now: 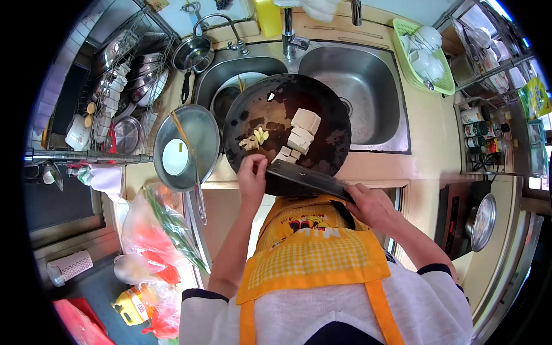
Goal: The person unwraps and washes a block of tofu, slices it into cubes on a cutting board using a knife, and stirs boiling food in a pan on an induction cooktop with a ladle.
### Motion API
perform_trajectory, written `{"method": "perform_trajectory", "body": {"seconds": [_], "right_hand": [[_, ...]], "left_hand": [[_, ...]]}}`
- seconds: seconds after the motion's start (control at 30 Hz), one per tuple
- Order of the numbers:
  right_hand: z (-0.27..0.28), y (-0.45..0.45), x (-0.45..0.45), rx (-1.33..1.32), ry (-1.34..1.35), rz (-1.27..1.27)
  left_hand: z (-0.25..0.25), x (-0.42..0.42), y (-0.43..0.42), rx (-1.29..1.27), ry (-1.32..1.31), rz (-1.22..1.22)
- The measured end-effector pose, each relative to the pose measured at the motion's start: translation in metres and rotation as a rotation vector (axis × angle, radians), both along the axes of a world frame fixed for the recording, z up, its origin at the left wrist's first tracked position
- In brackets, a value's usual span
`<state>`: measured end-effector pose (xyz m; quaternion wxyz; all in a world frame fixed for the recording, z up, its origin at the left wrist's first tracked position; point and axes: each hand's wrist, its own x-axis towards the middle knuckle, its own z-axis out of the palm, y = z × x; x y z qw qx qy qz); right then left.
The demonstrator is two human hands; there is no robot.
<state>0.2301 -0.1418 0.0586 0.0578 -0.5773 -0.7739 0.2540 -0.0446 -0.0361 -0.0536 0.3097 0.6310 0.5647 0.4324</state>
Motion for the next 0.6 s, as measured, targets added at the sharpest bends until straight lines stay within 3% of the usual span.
{"method": "perform_trajectory", "body": {"seconds": [0.1, 0.2, 0.3, 0.4, 0.6], "right_hand": [[-0.003, -0.005, 0.011, 0.084, -0.033, 0.036], [-0.004, -0.008, 0.018, 0.157, -0.065, 0.074], [-0.007, -0.011, 0.024, 0.183, -0.082, 0.107], [-0.017, -0.019, 0.026, 0.184, -0.035, 0.097], [-0.016, -0.027, 0.024, 0.147, -0.012, 0.067]], "left_hand": [[0.021, 0.006, 0.024, -0.006, 0.021, -0.058], [0.041, 0.029, 0.051, -0.009, 0.159, -0.303], [0.057, 0.064, 0.058, -0.171, 0.413, -0.285], [0.049, 0.081, 0.055, -0.168, 0.535, -0.344], [0.042, 0.084, 0.056, -0.289, 0.567, -0.341]]}}
